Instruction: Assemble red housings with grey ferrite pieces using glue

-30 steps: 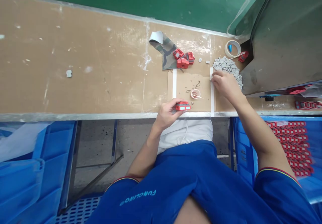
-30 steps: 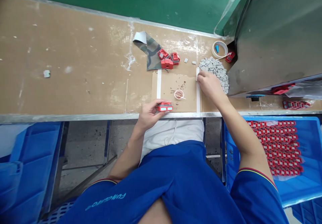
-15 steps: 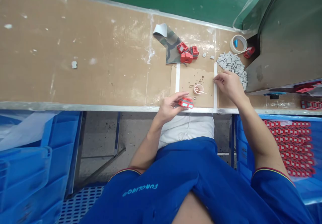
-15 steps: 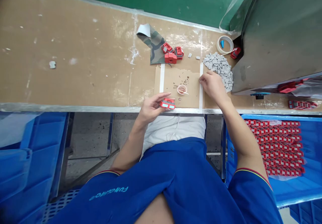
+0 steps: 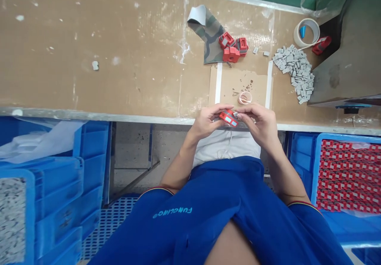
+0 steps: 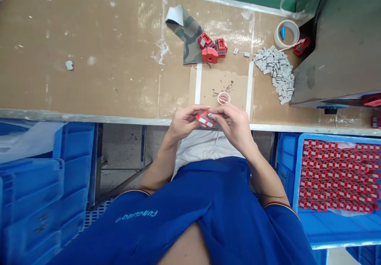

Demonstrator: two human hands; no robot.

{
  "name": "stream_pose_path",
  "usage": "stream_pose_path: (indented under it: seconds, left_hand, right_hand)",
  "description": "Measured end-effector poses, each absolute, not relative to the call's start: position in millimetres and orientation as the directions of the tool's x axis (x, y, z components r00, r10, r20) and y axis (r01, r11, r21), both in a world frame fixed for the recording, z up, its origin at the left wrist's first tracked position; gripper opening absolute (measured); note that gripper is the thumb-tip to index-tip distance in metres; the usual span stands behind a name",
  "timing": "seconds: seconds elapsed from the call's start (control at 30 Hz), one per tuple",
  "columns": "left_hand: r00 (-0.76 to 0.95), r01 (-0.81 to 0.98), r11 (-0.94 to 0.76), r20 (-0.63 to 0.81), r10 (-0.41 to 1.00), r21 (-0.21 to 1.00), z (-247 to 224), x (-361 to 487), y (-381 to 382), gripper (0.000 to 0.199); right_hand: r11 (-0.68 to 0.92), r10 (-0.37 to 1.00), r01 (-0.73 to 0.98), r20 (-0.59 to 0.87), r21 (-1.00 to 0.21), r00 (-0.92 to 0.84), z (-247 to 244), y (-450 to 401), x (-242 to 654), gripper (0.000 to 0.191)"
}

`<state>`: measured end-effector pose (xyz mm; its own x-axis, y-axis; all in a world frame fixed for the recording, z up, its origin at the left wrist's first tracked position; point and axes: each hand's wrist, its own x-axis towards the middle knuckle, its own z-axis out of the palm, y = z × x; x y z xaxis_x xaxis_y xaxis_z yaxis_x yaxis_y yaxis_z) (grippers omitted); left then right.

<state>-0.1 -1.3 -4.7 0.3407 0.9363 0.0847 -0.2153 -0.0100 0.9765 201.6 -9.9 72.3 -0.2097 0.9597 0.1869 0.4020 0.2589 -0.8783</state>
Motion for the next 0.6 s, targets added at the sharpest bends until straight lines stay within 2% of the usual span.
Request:
stream_pose_path:
  seconds: [0.17, 0.3, 0.5, 0.6]
  left_hand:
    - [0.335, -0.176, -0.057, 0.114, 0.935, 0.983, -5, 1, -2, 0.044]
    - [0.34, -0.105, -0.157, 0.184, 0.922, 0.982, -5, -1, -2, 0.038]
    - [0.362, -0.015, -0.264, 0.251, 0.898, 0.964, -6, -5, -3, 0.034]
    - [0.355, -0.001, -0.291, 0.273, 0.894, 0.957, -6, -5, -4, 0.036]
  right_hand:
    - [0.303, 0.947, 0.464, 0.206, -0.832, -0.248, 73, -8, 204, 0.008]
    - [0.356, 0.921, 0.523, 0.196, -0.775, -0.336, 77, -9, 206, 0.013]
    - [0.415, 0.903, 0.7, 0.17, -0.581, -0.394, 83, -20, 198, 0.023]
    - [0.387, 0.918, 0.707, 0.176, -0.591, -0.355, 80, -29, 192, 0.019]
